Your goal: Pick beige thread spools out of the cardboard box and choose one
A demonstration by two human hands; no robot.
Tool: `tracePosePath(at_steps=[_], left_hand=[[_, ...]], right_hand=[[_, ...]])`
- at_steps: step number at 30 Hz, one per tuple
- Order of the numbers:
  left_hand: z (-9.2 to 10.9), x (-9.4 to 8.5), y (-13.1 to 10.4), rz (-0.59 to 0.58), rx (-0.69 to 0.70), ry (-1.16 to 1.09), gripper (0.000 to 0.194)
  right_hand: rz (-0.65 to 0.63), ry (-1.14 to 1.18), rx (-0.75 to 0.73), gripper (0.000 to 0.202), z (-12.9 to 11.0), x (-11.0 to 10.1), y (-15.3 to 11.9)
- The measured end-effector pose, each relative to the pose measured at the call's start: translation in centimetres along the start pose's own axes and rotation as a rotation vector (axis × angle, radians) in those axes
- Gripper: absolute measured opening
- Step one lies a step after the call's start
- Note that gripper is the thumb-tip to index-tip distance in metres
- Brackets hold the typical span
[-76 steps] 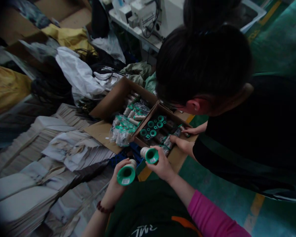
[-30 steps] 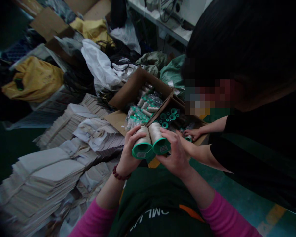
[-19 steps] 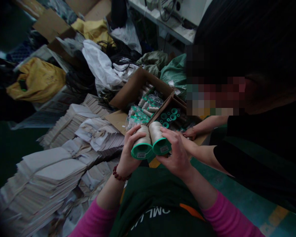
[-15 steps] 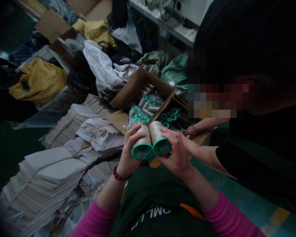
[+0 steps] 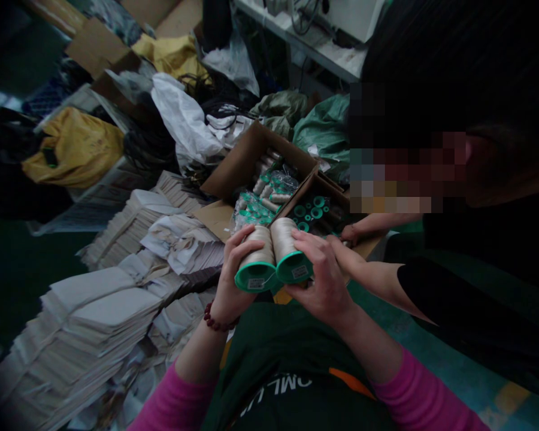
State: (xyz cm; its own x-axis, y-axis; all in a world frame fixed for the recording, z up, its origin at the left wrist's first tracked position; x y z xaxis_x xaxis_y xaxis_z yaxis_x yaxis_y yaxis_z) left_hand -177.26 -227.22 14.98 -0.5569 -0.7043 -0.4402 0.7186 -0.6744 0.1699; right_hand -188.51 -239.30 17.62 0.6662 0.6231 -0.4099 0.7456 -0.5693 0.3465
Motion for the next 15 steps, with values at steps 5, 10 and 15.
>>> tracePosePath(at_steps=[5, 10, 15], left_hand=[[0.17, 0.02, 0.21, 0.005, 0.000, -0.003, 0.044], [0.40, 0.19, 0.37, 0.006, 0.006, 0.000, 0.043], [0.45, 0.34, 0.41, 0.002, 0.006, 0.007, 0.044]], right_hand=[[-0.007, 0.002, -0.006, 0.080, -0.01, -0.17, 0.17], [-0.004, 0.011, -0.010, 0.082, 0.04, -0.43, 0.26], [-0.007, 0.007, 0.002, 0.081, 0.27, -0.43, 0.22]])
Point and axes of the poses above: each hand's wrist, its own y-axis towards the middle knuckle, its own x-axis out of the palm, z = x × y, the point moved 9 cm from there along y, towards the middle knuckle, and after that the axes turned 10 degrees about z, right-handed, at the moved point
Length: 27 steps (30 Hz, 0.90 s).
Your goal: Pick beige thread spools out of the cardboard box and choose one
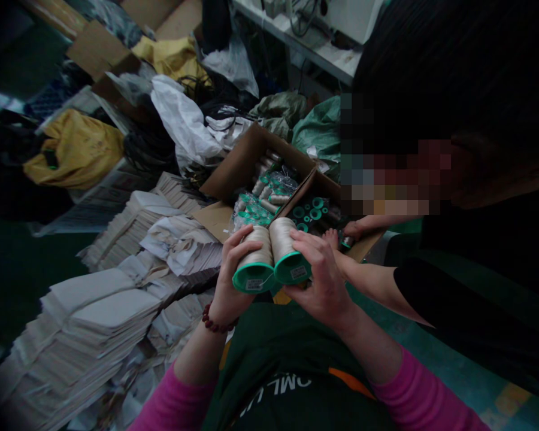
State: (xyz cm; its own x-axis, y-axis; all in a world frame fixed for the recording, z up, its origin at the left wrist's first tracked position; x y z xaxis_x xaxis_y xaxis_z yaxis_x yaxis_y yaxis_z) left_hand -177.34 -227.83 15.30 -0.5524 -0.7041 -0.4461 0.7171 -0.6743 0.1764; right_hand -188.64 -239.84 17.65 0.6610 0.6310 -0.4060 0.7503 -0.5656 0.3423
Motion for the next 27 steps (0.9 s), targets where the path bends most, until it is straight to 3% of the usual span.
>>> tracePosePath(at_steps=[27], left_hand=[[0.71, 0.60, 0.29, 0.008, 0.021, -0.006, 0.045]], right_hand=[[0.000, -0.008, -0.002, 0.074, 0.12, -0.97, 0.19]])
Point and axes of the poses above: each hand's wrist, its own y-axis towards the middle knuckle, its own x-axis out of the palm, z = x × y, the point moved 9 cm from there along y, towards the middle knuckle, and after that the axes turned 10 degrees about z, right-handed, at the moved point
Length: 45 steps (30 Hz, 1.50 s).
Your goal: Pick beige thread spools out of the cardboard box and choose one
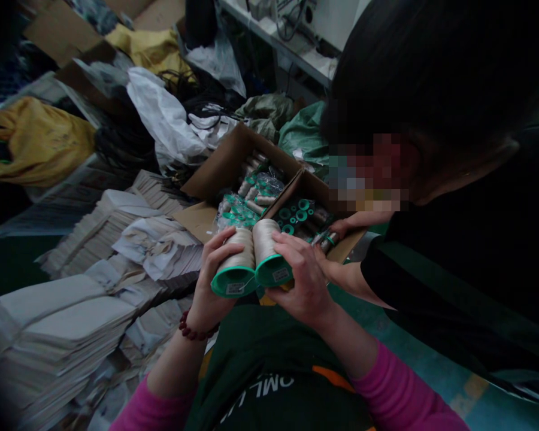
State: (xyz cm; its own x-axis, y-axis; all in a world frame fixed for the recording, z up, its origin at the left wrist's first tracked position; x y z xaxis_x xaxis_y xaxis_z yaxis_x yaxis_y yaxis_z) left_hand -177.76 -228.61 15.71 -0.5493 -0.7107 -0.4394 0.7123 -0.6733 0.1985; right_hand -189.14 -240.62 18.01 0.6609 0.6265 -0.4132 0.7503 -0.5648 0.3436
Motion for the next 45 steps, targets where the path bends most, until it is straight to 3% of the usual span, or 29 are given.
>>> tracePosePath(at_steps=[45], left_hand=[[0.11, -0.57, -0.22, 0.008, -0.027, 0.001, 0.044]], right_hand=[[-0.030, -0.017, -0.033, 0.075, -0.87, 0.24, 0.46]])
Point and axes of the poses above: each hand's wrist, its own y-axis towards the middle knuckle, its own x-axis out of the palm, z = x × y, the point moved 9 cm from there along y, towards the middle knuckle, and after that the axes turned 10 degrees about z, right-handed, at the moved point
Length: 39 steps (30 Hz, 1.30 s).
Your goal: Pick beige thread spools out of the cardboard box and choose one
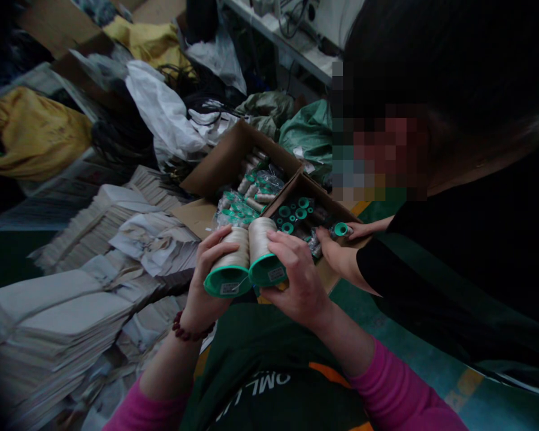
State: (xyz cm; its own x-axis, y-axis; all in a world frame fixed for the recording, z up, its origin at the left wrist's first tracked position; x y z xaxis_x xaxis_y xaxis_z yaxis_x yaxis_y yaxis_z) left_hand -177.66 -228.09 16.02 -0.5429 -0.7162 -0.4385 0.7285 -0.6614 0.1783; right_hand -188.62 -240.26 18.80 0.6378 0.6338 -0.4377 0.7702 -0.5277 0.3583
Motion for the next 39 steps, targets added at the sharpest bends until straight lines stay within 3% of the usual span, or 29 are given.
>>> tracePosePath(at_steps=[26, 39], left_hand=[[0.4, -1.7, -0.7, 0.042, -0.008, -0.014, 0.044], [0.5, -1.6, -0.9, 0.041, 0.002, -0.019, 0.047]], right_hand=[[0.000, 0.049, -0.015, 0.074, -1.4, 0.8, 0.0], [-0.013, 0.054, -0.015, 0.078, -1.5, 0.7, -0.1]])
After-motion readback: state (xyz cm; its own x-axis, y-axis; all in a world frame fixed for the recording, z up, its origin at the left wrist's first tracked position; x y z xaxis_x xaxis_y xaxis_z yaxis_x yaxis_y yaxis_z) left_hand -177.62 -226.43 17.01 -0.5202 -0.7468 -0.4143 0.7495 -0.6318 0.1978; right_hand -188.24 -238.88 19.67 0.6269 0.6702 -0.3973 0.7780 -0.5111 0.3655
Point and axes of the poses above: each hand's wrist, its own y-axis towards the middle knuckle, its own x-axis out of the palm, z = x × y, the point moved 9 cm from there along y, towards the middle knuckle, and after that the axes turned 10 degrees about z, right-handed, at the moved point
